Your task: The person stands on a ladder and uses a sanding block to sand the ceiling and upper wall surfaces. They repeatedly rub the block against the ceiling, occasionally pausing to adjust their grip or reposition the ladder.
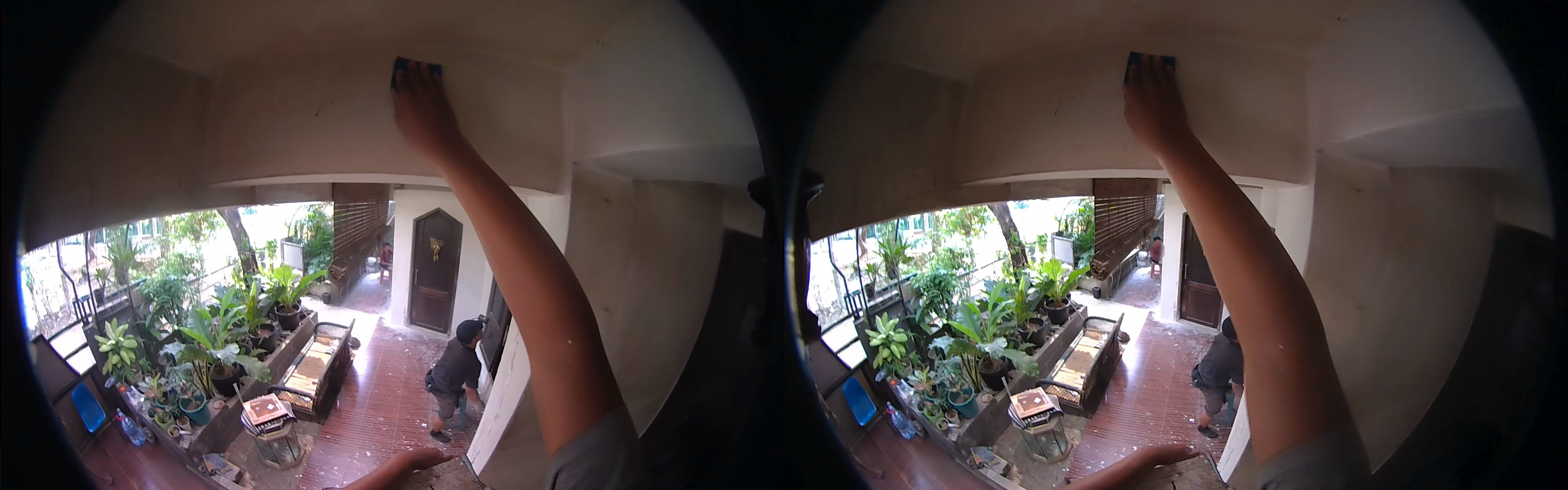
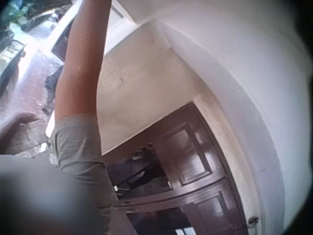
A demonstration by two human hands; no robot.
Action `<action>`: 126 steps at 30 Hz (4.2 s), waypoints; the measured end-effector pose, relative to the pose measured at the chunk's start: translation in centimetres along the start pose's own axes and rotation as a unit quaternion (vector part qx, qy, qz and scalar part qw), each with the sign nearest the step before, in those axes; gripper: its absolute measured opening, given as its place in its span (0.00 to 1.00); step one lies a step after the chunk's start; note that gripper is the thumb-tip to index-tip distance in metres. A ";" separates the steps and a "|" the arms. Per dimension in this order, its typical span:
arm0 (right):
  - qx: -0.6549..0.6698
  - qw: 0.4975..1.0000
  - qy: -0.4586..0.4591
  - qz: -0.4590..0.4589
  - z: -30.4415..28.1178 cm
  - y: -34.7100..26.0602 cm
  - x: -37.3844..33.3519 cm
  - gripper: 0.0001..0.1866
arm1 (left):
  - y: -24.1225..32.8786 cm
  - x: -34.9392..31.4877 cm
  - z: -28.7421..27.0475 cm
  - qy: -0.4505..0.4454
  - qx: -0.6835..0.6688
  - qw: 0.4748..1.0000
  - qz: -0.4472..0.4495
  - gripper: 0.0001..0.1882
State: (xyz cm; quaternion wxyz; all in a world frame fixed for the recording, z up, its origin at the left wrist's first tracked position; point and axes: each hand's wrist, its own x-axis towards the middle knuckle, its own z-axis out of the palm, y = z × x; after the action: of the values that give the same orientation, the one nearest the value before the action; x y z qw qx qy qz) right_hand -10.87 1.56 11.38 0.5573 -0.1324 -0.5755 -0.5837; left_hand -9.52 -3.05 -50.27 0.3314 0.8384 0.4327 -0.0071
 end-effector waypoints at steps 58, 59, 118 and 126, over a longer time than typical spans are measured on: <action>0.115 0.991 -0.066 0.012 -1.8 -7.6 -3.4 0.23 | -1.5 0.5 0.2 -0.018 -0.084 0.994 -0.060 0.40; 0.108 0.994 -0.028 0.002 -1.9 -7.6 -3.6 0.23 | -1.7 0.8 0.3 -0.033 -0.106 0.991 -0.081 0.40; 0.110 0.982 -0.125 -0.091 -6.5 -4.0 -6.4 0.20 | 0.2 -0.6 -0.6 0.014 -0.093 0.994 -0.063 0.51; 0.079 0.992 -0.087 -0.049 -4.5 -4.0 -7.0 0.20 | 0.2 0.2 -1.4 0.027 -0.094 0.994 -0.051 0.52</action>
State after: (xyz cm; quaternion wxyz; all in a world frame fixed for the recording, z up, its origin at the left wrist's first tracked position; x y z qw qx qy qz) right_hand -9.48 0.22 2.34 0.4848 -0.1097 -0.6716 -0.5494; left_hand -9.62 -2.22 -49.11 0.3965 0.7800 0.4825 0.0393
